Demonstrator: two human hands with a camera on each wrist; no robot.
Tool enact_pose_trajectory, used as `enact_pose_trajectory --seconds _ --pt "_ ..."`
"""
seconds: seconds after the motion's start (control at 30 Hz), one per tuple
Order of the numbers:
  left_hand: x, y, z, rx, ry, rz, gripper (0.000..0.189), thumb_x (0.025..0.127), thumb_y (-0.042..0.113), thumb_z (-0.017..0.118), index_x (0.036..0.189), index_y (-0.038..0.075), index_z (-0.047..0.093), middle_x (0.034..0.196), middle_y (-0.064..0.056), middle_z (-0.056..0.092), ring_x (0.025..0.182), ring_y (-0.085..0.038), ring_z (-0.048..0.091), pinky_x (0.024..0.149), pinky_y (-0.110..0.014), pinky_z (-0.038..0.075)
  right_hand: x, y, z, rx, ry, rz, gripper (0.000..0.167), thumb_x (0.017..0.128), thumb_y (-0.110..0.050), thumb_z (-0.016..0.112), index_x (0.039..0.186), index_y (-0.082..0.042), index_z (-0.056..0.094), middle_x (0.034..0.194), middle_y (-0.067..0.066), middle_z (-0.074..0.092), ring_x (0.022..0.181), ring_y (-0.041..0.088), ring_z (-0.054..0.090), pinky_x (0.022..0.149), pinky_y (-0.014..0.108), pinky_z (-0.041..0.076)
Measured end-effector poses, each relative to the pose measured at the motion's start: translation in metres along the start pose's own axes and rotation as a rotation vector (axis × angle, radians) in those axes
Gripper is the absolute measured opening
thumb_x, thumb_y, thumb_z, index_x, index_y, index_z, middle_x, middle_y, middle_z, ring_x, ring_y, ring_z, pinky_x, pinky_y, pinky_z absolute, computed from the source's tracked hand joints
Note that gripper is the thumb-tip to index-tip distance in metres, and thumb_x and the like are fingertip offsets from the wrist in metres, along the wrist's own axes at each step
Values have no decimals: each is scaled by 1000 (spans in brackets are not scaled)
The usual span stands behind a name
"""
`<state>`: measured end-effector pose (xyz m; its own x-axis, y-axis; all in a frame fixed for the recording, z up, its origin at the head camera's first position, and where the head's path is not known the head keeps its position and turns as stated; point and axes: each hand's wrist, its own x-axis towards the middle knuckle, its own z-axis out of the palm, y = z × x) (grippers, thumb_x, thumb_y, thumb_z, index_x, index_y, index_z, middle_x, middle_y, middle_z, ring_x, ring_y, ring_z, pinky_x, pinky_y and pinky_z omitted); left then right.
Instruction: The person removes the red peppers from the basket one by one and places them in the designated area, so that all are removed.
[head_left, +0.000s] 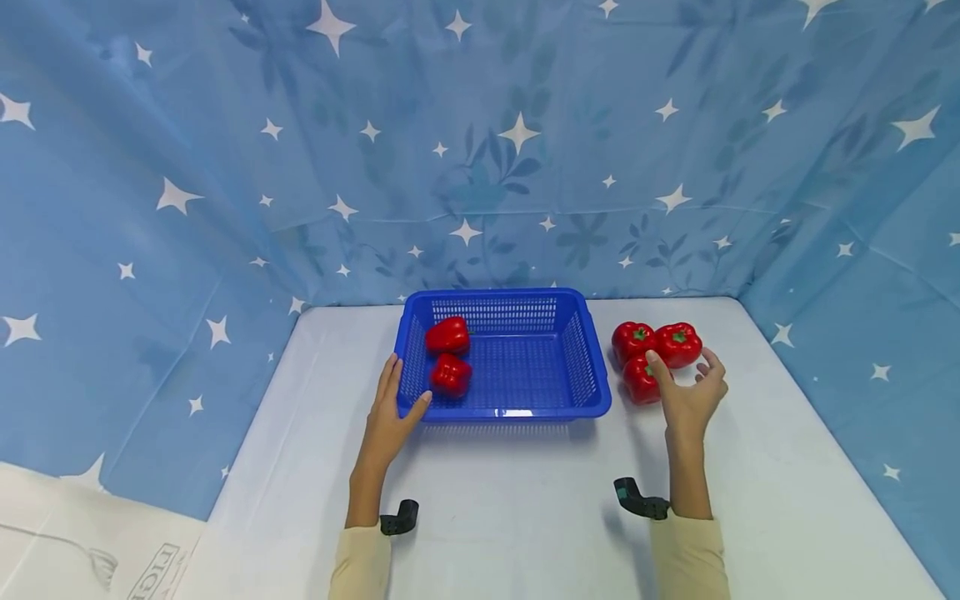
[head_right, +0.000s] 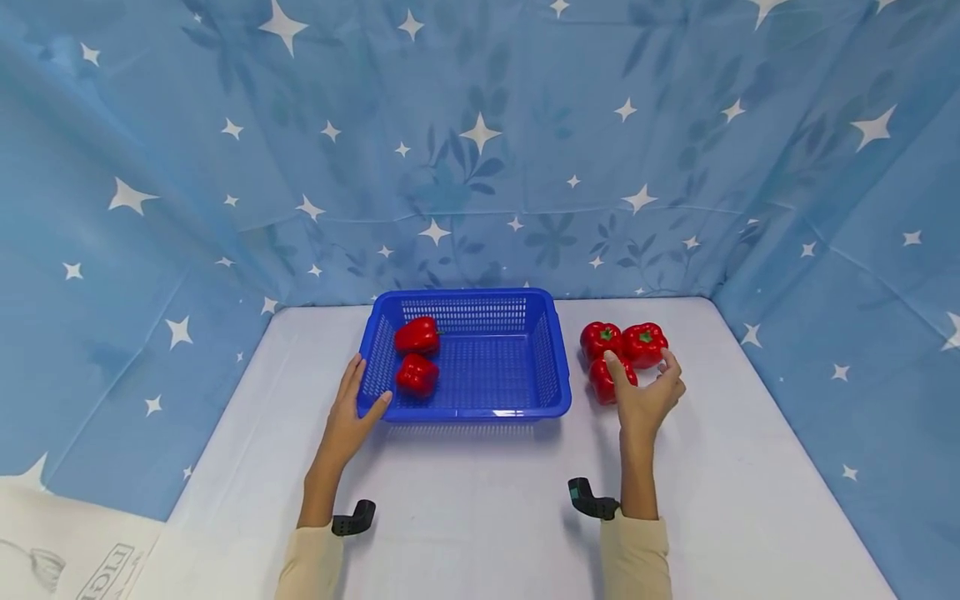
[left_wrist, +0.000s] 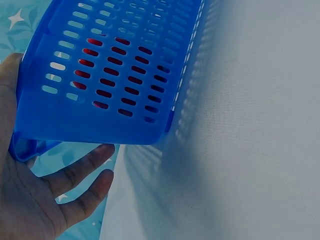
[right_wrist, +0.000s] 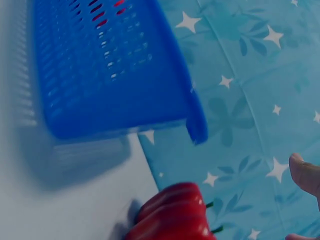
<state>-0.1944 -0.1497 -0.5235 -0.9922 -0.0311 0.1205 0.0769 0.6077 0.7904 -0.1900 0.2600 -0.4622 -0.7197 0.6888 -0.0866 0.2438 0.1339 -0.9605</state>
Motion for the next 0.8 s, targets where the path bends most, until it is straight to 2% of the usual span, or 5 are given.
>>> enact_pose_trajectory --seconds 0.17,0.37,0.47,0.6,0.8 --pt "0 2 -1 6 -11 -7 86 91 63 52 158 26 12 166 7 5 152 -32 17 110 -59 32 -3 -18 13 57 -28 -73 86 83 -45 75 152 -24 27 156 5 29 146 23 26 113 50 38" --pt "1 1 -2 9 -7 2 87 91 63 52 158 24 12 166 2 6 151 -33 16 110 -61 31 -3 -38 33 107 -141 -110 78 85 -40 74 149 -26 33 156 6 33 146 25 32 116 49 33" --pt "2 1 -1 13 0 0 88 91 63 53 158 24 13 166 3 7 151 -33 17 110 -61 31 -3 -45 44 105 -214 -123 77 84 -43 74 149 -26 35 157 6 34 145 26 35 114 48 36" --pt "1 1 -2 14 -8 -6 88 91 62 54 158 25 13 166 6 5 151 -33 18 109 -61 32 -5 -51 59 86 -330 -164 78 83 -44 74 148 -21 37 155 9 37 142 29 39 111 50 40" --pt "0 1 -2 16 -14 -10 87 90 65 52 158 27 12 166 5 5 151 -33 16 110 -60 32 0 -63 84 47 -573 -174 74 88 -38 71 148 -11 37 153 21 34 138 41 41 107 53 43"
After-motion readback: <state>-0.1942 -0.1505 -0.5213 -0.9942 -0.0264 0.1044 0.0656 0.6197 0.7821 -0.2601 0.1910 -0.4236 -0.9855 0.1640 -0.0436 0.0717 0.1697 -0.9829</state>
